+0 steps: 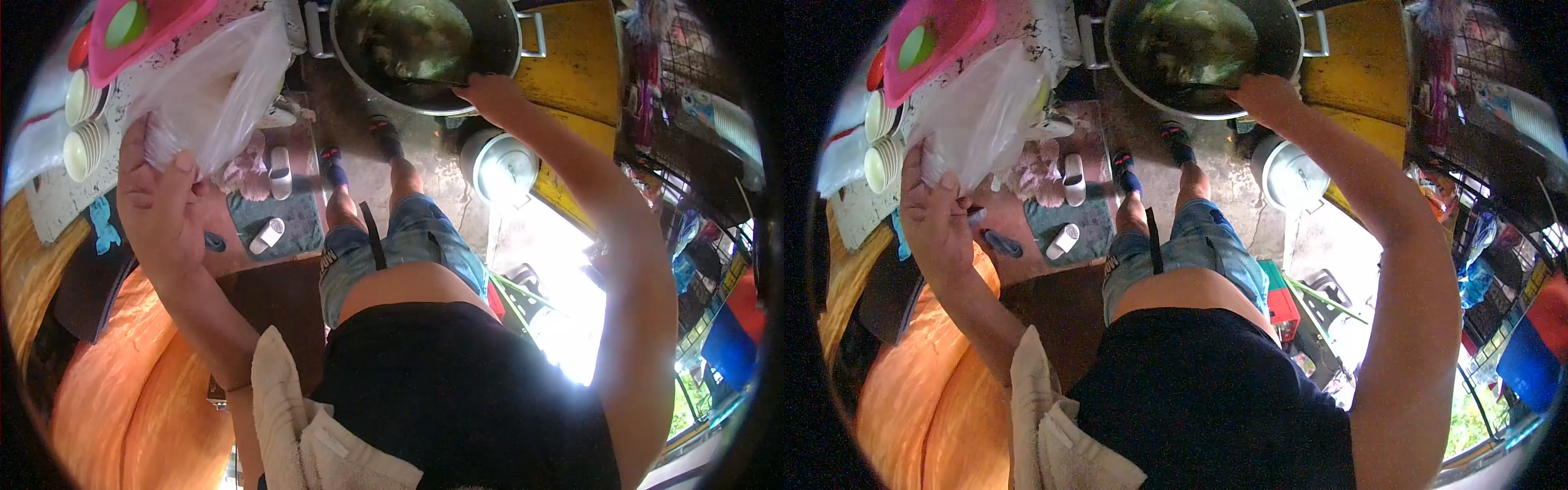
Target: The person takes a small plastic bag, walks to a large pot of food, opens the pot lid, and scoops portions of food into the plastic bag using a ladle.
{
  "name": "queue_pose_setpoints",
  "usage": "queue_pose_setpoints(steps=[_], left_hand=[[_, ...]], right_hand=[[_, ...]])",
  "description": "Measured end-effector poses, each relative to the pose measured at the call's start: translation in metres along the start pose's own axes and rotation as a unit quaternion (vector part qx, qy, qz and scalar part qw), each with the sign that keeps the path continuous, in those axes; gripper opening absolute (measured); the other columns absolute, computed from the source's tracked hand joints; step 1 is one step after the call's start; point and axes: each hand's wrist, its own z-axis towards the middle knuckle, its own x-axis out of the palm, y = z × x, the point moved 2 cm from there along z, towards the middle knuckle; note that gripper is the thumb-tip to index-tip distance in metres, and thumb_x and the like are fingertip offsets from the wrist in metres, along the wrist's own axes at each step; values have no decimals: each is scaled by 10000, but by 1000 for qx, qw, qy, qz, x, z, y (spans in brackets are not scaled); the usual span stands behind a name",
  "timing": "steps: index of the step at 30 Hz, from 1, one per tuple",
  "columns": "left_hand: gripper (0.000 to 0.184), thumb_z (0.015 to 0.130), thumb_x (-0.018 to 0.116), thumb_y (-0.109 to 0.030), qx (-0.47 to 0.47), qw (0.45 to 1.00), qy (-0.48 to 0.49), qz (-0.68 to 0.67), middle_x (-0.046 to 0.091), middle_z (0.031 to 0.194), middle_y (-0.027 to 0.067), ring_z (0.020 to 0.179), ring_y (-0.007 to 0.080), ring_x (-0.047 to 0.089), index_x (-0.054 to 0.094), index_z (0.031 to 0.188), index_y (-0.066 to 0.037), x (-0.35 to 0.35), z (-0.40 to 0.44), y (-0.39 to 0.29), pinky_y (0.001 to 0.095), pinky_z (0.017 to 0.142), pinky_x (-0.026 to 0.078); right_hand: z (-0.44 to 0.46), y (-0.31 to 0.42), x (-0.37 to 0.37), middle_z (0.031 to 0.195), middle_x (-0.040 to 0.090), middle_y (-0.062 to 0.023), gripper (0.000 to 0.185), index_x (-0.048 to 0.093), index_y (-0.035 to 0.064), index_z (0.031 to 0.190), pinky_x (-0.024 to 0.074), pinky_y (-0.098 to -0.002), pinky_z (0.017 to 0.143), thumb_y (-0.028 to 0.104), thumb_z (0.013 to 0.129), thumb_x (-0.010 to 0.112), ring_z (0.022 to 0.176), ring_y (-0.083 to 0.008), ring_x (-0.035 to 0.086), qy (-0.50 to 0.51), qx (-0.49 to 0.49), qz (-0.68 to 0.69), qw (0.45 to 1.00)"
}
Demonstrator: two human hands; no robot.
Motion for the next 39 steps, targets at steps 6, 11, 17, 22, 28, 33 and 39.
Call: queue_pose_setpoints(steps=[6, 11, 17, 22, 28, 33, 39], left_hand=[[624, 826, 613, -5, -9, 1000, 11, 15, 523, 1304, 163, 1010, 191, 621, 363, 1392, 74, 1, -2, -2, 239, 691, 518], [629, 816, 600, 11, -6, 1000, 7, 12, 470, 1356, 176, 1058, 222, 606, 358, 1392, 82, 12, -1, -1, 248, 706, 528], [649, 805, 581, 51, -13, 1000, -1, -19, 406, 1413, 217, 1277, 295, 466, 327, 1399, 116, 14, -8, -10, 393, 1023, 436], [658, 795, 588, 33, 18, 999, -36, -14, 419, 1407, 198, 1260, 306, 482, 337, 1399, 98, -2, -29, -15, 391, 1015, 452], [730, 754, 644, -1, -7, 999, -38, 20, 355, 1465, 201, 1334, 320, 403, 328, 1405, 97, -19, -56, -17, 447, 1075, 401], [787, 753, 677, -63, -58, 997, -57, 12, 410, 1428, 185, 1280, 288, 463, 304, 1432, 70, -34, -81, -1, 384, 1028, 434], [842, 741, 734, -118, -101, 992, -70, 1, 419, 1415, 192, 1270, 288, 470, 295, 1436, 63, -35, -101, 8, 391, 1027, 436]], right_hand=[[-42, -30, 25, 921, 617, -101, 393, 585, 257, 1266, 587, -381, 623, 114, 911, 498, 769, -284, 687, -19, 80, -5, 997], [-57, -57, 28, 978, 654, -138, 483, 451, 291, 1397, 564, -402, 701, 167, 931, 477, 818, -287, 683, 91, 165, 20, 982], [-57, -59, 13, 1069, 657, -231, 428, 419, 176, 1387, 519, -487, 834, 267, 968, 437, 1006, -385, 638, -21, 285, 263, 921], [12, -27, 6, 1122, 633, -250, 396, 414, 141, 1354, 449, -513, 948, 293, 989, 406, 1107, -414, 586, -48, 264, 338, 902], [120, -22, 53, 1162, 622, -233, 347, 516, 96, 1280, 516, -499, 859, 236, 969, 455, 1045, -390, 628, 48, 215, 244, 944], [132, -62, 70, 1085, 644, -245, 327, 548, 70, 1233, 544, -483, 762, 133, 922, 471, 986, -384, 649, 22, 195, 126, 973], [159, -119, 143, 742, 598, -150, 252, 589, 89, 1098, 405, -448, 424, 166, 979, 381, 547, -232, 555, 144, 160, 257, 942]])
